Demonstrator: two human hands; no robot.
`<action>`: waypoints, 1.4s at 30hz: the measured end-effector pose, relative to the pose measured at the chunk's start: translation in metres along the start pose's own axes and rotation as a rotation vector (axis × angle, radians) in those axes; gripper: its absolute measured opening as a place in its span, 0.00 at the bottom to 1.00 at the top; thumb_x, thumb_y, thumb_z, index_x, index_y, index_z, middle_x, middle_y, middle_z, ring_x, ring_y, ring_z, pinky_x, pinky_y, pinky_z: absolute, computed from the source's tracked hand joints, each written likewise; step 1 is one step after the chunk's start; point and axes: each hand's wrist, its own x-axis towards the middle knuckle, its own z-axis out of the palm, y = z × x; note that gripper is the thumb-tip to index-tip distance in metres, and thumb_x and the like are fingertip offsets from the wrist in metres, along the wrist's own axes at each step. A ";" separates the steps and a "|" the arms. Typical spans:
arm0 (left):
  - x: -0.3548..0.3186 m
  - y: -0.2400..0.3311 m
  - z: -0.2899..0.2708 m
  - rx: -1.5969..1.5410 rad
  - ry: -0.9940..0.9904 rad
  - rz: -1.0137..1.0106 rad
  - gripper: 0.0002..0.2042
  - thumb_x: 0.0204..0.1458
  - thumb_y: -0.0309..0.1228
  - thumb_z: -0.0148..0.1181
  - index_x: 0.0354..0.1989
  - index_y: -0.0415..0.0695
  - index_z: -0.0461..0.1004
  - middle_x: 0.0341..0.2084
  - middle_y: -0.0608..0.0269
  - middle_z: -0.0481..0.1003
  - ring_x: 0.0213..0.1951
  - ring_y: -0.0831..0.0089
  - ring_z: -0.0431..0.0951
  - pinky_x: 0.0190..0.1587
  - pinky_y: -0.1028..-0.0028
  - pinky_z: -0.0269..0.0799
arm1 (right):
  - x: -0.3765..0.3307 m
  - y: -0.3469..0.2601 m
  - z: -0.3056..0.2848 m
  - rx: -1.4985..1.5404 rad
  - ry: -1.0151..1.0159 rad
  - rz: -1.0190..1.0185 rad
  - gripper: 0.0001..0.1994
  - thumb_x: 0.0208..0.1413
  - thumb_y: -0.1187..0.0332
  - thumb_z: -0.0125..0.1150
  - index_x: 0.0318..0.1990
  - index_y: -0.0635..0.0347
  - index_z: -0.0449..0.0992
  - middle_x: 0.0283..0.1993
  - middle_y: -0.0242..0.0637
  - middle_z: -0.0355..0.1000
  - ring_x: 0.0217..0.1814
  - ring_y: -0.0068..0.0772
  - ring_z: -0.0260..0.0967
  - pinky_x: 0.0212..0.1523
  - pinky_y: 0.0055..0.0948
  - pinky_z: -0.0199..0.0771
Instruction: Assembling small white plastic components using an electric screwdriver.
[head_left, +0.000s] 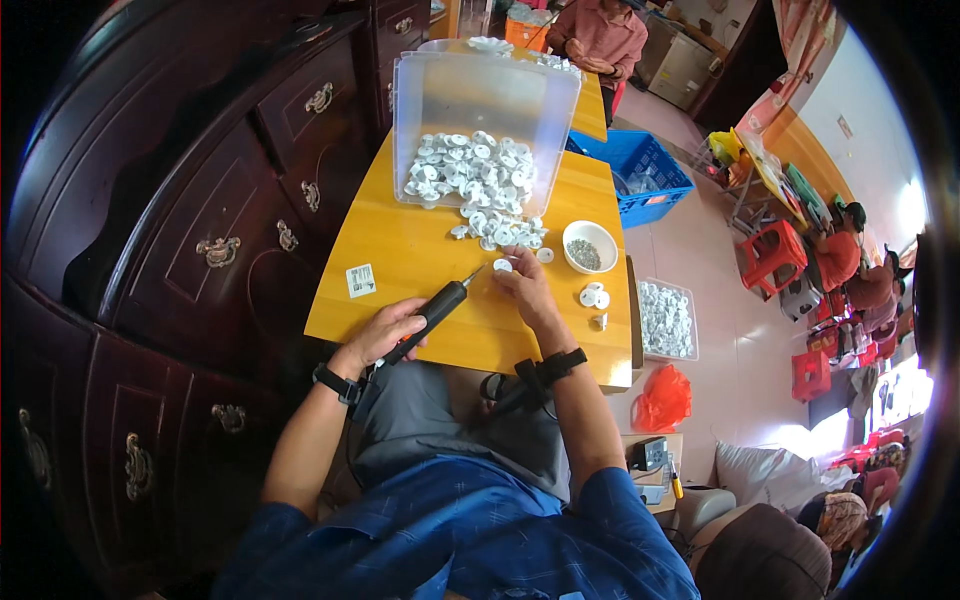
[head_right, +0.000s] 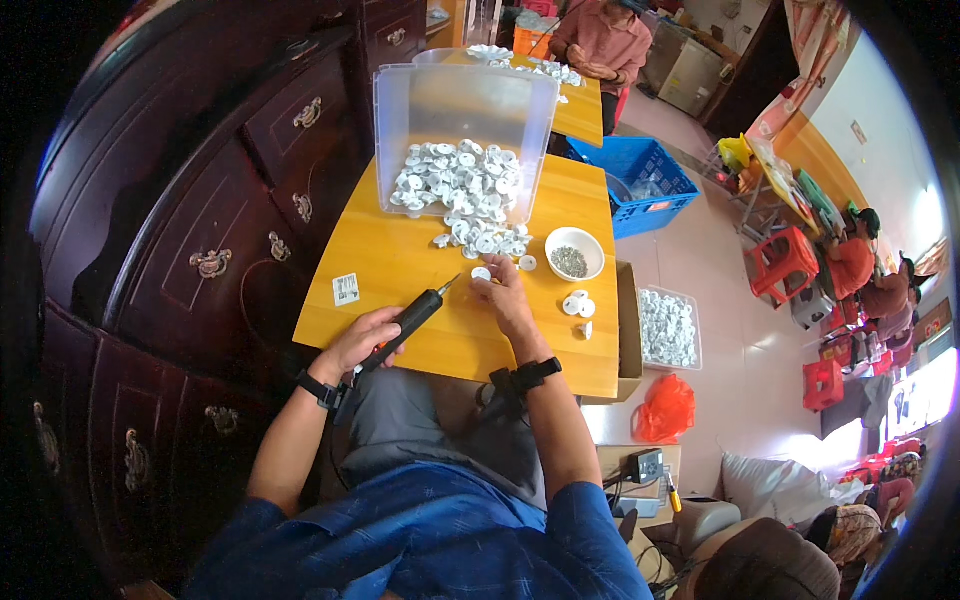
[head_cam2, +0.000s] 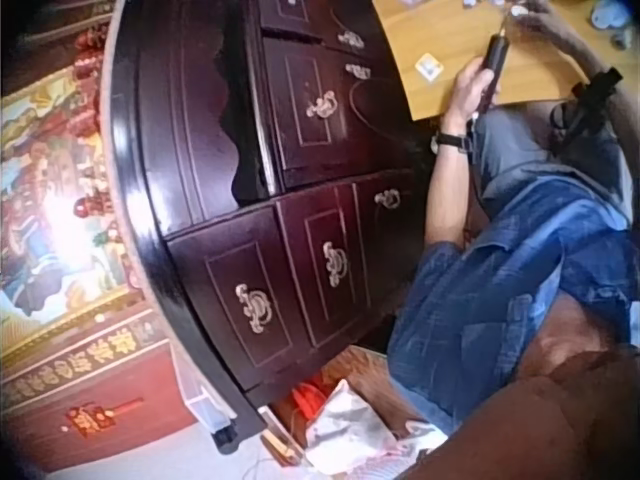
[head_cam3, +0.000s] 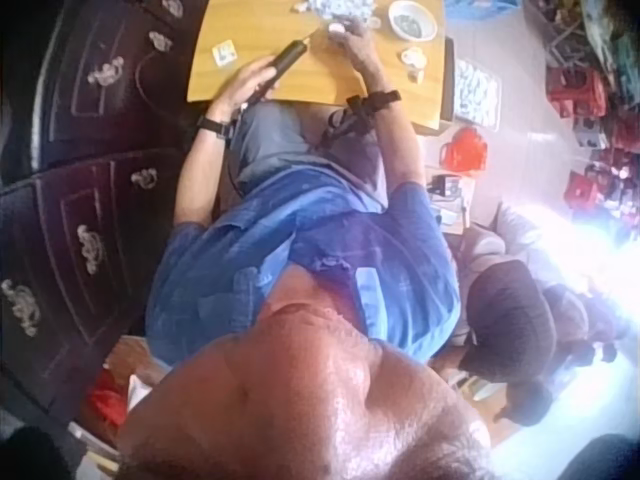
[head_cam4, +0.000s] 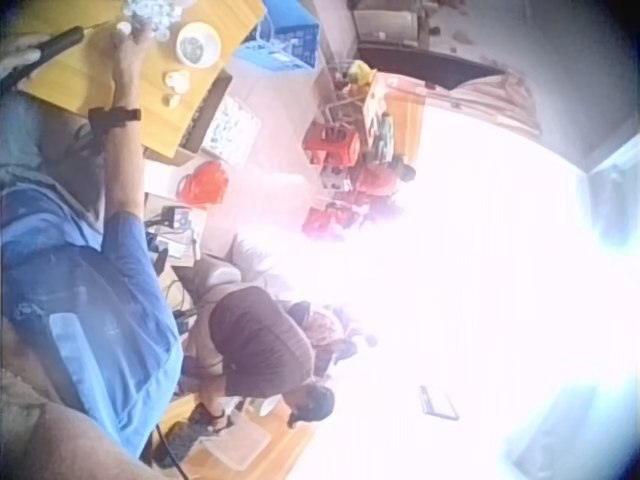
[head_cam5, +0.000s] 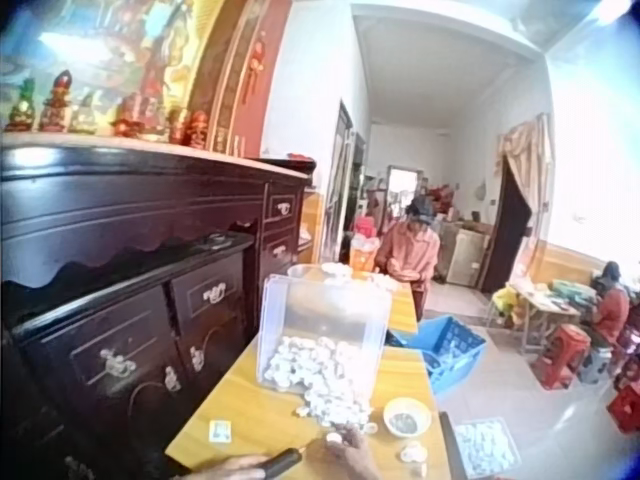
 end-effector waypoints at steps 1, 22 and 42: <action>0.000 0.000 0.000 -0.003 0.003 -0.001 0.23 0.61 0.40 0.52 0.59 0.39 0.66 0.27 0.66 0.73 0.24 0.80 0.74 0.28 0.80 0.72 | 0.000 0.000 0.000 -0.072 0.013 -0.013 0.07 0.53 0.79 0.60 0.37 0.61 0.70 0.35 0.30 0.69 0.34 0.22 0.70 0.36 0.22 0.71; 0.004 0.000 0.002 0.087 -0.008 -0.032 0.25 0.60 0.43 0.53 0.60 0.39 0.66 0.28 0.67 0.73 0.26 0.81 0.73 0.30 0.80 0.72 | -0.001 0.023 -0.003 -0.268 0.066 -0.136 0.08 0.57 0.75 0.60 0.44 0.63 0.75 0.32 0.28 0.73 0.30 0.17 0.69 0.31 0.18 0.70; 0.007 0.002 0.006 0.084 0.029 -0.059 0.22 0.60 0.38 0.53 0.59 0.39 0.69 0.27 0.66 0.72 0.27 0.81 0.73 0.28 0.79 0.74 | 0.000 0.030 -0.001 -0.338 0.134 -0.135 0.10 0.55 0.72 0.65 0.44 0.62 0.80 0.30 0.28 0.76 0.28 0.16 0.70 0.30 0.19 0.71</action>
